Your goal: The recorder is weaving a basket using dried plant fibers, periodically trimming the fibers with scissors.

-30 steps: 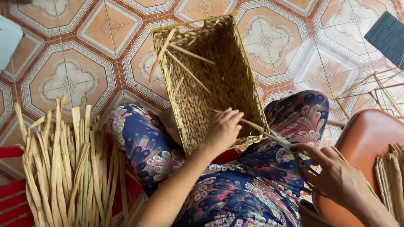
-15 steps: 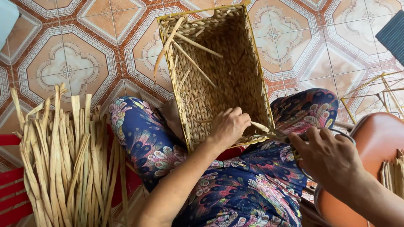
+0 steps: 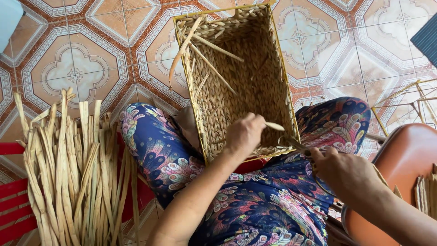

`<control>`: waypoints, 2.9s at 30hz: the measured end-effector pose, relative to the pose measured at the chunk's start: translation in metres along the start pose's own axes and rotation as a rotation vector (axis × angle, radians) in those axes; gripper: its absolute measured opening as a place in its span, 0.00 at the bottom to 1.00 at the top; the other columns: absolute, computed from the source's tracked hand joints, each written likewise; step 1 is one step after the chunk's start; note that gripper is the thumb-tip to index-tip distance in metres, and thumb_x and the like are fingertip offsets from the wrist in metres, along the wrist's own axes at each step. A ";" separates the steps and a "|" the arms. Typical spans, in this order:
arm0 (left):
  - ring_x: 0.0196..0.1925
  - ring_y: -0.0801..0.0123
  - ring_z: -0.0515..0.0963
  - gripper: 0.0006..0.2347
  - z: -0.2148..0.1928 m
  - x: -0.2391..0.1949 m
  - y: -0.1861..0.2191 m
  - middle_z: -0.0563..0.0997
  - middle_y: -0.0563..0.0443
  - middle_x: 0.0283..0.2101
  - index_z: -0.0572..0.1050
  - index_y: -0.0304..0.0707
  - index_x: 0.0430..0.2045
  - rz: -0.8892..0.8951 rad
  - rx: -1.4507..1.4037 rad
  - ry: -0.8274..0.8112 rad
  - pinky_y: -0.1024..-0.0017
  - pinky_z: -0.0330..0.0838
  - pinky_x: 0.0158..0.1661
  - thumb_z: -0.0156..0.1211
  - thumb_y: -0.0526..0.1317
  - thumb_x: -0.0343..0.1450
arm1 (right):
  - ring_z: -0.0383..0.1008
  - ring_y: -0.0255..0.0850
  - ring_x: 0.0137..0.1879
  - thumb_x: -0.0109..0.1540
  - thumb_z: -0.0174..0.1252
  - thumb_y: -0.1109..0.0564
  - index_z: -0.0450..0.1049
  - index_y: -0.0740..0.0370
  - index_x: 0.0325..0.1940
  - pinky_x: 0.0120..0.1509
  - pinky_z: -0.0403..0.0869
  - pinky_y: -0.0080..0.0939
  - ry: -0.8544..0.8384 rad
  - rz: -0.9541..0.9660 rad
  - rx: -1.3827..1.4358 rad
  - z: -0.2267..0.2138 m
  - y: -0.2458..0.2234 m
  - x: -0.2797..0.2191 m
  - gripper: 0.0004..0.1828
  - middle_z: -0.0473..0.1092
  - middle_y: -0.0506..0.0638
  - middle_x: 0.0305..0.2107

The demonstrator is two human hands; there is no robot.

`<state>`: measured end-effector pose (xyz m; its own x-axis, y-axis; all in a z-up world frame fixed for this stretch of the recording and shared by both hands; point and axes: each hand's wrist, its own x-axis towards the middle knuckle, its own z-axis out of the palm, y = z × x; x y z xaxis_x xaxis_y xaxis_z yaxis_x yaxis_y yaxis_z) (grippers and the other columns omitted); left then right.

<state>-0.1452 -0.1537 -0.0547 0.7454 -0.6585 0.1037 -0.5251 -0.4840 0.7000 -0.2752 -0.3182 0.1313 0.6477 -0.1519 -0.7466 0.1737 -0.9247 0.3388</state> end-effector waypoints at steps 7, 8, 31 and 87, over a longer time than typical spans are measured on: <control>0.14 0.79 0.64 0.09 -0.015 -0.001 -0.008 0.75 0.58 0.20 0.77 0.38 0.36 -0.275 -0.412 -0.212 0.79 0.58 0.13 0.61 0.45 0.73 | 0.81 0.33 0.34 0.58 0.60 0.31 0.59 0.26 0.73 0.35 0.79 0.39 -0.047 0.244 0.423 0.005 0.053 -0.020 0.39 0.75 0.39 0.31; 0.15 0.79 0.64 0.11 -0.018 0.001 0.002 0.75 0.58 0.20 0.78 0.40 0.36 -0.277 -0.424 -0.330 0.78 0.58 0.15 0.63 0.48 0.72 | 0.78 0.34 0.32 0.55 0.66 0.33 0.63 0.30 0.70 0.35 0.78 0.40 -0.059 0.229 0.613 0.023 0.065 -0.015 0.39 0.74 0.41 0.27; 0.19 0.76 0.71 0.13 0.021 0.014 0.009 0.80 0.58 0.22 0.84 0.44 0.32 -0.448 -0.544 -0.587 0.72 0.63 0.22 0.68 0.52 0.67 | 0.81 0.34 0.47 0.50 0.66 0.33 0.62 0.27 0.67 0.51 0.79 0.41 -0.169 0.106 0.527 0.019 0.079 -0.008 0.41 0.75 0.37 0.39; 0.22 0.82 0.69 0.07 -0.292 -0.088 -0.047 0.79 0.55 0.27 0.78 0.36 0.37 -0.517 -0.664 0.682 0.82 0.59 0.23 0.59 0.41 0.77 | 0.71 0.37 0.21 0.60 0.72 0.48 0.67 0.44 0.75 0.31 0.71 0.47 -0.054 0.162 0.653 0.085 0.037 0.076 0.40 0.74 0.52 0.24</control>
<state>-0.0667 0.0949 0.1096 0.9918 0.0942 -0.0865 0.0930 -0.0669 0.9934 -0.2825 -0.3940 0.0382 0.5868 -0.3085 -0.7487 -0.4183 -0.9072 0.0459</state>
